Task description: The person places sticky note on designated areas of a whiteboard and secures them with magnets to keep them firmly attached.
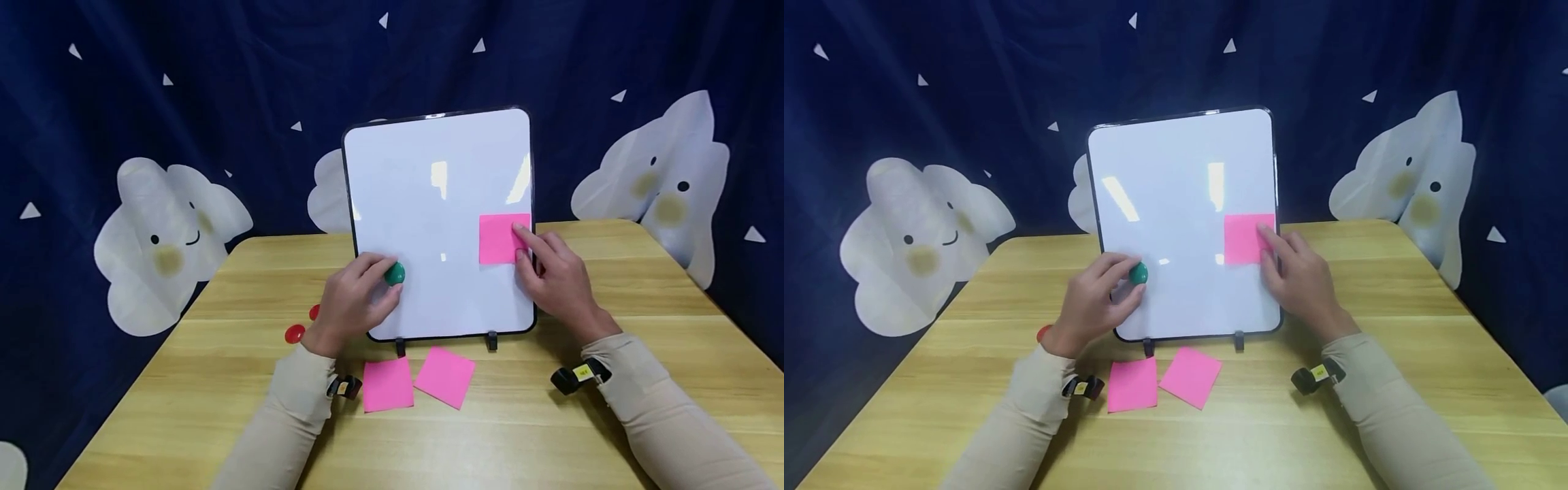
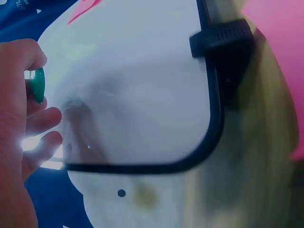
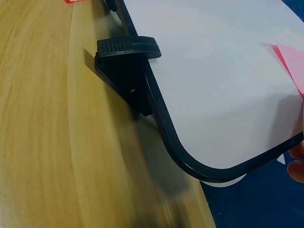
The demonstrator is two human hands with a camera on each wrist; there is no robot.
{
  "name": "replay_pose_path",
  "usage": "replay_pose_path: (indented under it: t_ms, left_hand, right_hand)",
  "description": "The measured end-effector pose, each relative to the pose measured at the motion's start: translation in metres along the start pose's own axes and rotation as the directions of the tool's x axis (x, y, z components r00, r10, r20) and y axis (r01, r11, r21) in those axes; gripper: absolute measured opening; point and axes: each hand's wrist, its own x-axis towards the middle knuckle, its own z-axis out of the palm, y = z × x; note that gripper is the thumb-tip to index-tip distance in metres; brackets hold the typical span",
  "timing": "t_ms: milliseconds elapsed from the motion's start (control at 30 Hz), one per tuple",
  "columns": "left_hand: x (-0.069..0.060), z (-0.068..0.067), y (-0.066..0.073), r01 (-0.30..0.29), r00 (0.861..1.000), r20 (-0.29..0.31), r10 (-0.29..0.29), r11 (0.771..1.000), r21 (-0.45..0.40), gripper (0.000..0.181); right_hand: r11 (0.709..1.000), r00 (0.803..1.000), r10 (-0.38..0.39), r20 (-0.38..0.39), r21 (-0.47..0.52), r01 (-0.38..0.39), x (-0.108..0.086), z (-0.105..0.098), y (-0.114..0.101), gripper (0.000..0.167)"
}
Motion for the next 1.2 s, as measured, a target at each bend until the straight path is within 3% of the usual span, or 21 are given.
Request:
replay_pose_path:
  t_ms: [333, 767, 1200]
  left_hand:
    - [0.014, 0.007, 0.01, -0.021, 0.998, 0.061, 0.02, 1.0, 0.019, 0.038]
    - [0.038, 0.018, 0.027, 0.008, 0.988, 0.155, -0.019, 0.997, 0.072, 0.033]
    - [0.06, 0.033, 0.037, -0.027, 0.99, 0.143, 0.013, 0.995, 0.096, 0.037]
  right_hand:
    - [1.0, 1.0, -0.019, 0.006, 0.001, 0.019, 0.001, 0.002, 0.0, 0.049]
    - [1.0, 1.0, 0.007, 0.026, 0.002, -0.007, -0.003, 0.002, 0.002, 0.05]
    - [1.0, 0.999, -0.002, 0.034, 0.01, 0.002, -0.001, -0.001, 0.002, 0.051]
